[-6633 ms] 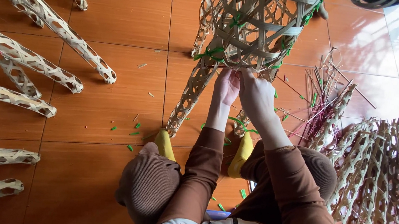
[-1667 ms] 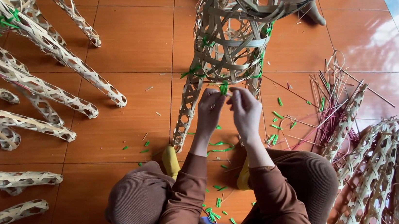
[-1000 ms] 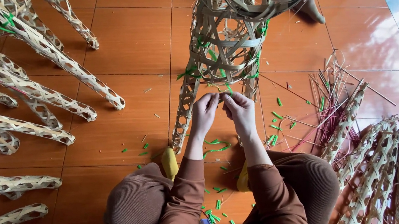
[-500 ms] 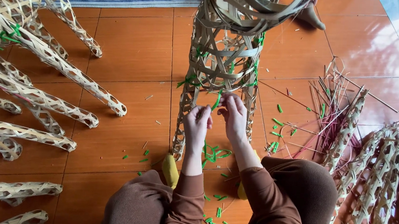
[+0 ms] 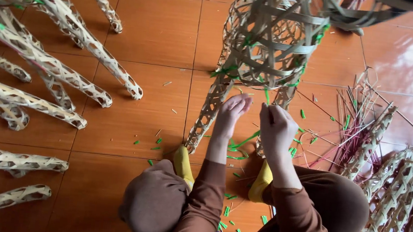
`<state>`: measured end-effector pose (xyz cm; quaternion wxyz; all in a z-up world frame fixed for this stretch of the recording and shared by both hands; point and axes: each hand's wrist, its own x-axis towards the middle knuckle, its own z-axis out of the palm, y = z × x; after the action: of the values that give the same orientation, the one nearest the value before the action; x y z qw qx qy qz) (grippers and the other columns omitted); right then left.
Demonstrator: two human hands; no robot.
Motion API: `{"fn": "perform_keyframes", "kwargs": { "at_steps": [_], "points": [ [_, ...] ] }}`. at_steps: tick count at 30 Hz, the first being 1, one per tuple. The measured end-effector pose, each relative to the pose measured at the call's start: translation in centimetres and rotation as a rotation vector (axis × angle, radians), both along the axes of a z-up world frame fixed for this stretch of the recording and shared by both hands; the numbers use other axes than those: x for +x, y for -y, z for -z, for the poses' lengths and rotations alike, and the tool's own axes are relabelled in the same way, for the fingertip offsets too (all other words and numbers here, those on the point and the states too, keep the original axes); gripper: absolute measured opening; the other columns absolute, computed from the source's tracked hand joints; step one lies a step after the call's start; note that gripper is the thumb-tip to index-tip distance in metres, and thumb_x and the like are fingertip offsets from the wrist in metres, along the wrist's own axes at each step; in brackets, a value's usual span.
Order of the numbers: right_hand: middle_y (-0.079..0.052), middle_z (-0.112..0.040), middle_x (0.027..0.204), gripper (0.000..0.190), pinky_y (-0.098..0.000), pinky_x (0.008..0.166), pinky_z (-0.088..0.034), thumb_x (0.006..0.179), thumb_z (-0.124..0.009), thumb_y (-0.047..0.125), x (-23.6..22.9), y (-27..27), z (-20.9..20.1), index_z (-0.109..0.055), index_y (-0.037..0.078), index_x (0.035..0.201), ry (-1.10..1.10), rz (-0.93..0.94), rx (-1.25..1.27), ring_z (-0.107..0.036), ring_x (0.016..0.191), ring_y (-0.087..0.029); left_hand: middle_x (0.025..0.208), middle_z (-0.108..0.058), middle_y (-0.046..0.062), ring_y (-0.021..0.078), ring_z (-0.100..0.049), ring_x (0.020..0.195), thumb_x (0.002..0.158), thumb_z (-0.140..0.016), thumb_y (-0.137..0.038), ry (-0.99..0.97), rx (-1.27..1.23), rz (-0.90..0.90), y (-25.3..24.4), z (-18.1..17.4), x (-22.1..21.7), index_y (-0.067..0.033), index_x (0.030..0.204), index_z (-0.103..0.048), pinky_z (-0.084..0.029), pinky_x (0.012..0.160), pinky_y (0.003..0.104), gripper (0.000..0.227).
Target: Assembling and securing a woven bamboo giraffe frame using green plastic strips and scissors.
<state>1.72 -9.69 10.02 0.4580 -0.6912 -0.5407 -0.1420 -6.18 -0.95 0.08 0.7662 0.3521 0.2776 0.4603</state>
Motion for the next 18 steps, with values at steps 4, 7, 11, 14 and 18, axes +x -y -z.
{"fn": "perform_keyframes", "kwargs": {
  "at_steps": [4,7,11,14,18],
  "points": [
    [0.0,-0.044,0.055,0.034,-0.0277,0.048,-0.043,0.092,-0.074,0.015,-0.6,0.0,-1.7,-0.053,0.018,0.065,0.343,0.102,-0.016,-0.051,0.05,-0.022,0.118,-0.064,0.01,0.0154,-0.061,0.111,0.1,-0.053,-0.012,0.255,-0.089,-0.004,-1.7,2.1,3.3,0.0005,0.133,-0.054,-0.048,0.102,0.031,0.035],
    [0.002,-0.042,0.054,0.032,-0.0269,0.044,-0.041,0.083,-0.073,0.017,-0.5,-0.1,-2.8,-0.048,0.02,0.063,0.608,0.164,-0.138,-0.052,0.05,-0.018,0.114,-0.067,0.008,0.0186,-0.065,0.11,0.101,-0.056,-0.012,0.509,-0.178,0.035,-3.9,7.1,7.2,-0.0088,0.124,-0.059,-0.049,0.102,0.034,0.023],
    [0.003,-0.047,0.055,0.017,-0.0266,0.048,-0.045,0.074,-0.072,0.015,0.0,0.1,-3.9,-0.056,0.018,0.068,0.856,0.101,-0.248,-0.056,0.052,-0.016,0.12,-0.068,0.008,0.0205,-0.065,0.111,0.101,-0.06,-0.017,0.703,-0.29,0.058,-5.4,9.9,10.4,-0.0152,0.121,-0.062,-0.047,0.107,0.041,0.021],
    [0.001,-0.05,0.054,0.01,-0.0288,0.048,-0.047,0.069,-0.069,0.012,0.2,0.8,-3.0,-0.06,0.015,0.07,0.988,0.038,-0.285,-0.058,0.053,-0.019,0.123,-0.067,0.009,0.0216,-0.065,0.112,0.099,-0.065,-0.021,0.785,-0.306,0.055,-6.0,11.3,11.9,-0.0164,0.122,-0.064,-0.047,0.107,0.043,0.023],
    [-0.004,-0.053,0.052,0.036,-0.0329,0.047,-0.049,0.065,-0.063,0.007,-1.4,1.0,-3.6,-0.067,0.003,0.101,1.052,-0.047,-0.301,-0.06,0.052,-0.023,0.116,-0.07,0.005,0.0191,-0.067,0.106,0.096,-0.068,-0.021,0.748,-0.397,0.077,-5.8,12.3,12.6,-0.0151,0.116,-0.065,-0.048,0.105,0.043,0.021]
  ]
}}
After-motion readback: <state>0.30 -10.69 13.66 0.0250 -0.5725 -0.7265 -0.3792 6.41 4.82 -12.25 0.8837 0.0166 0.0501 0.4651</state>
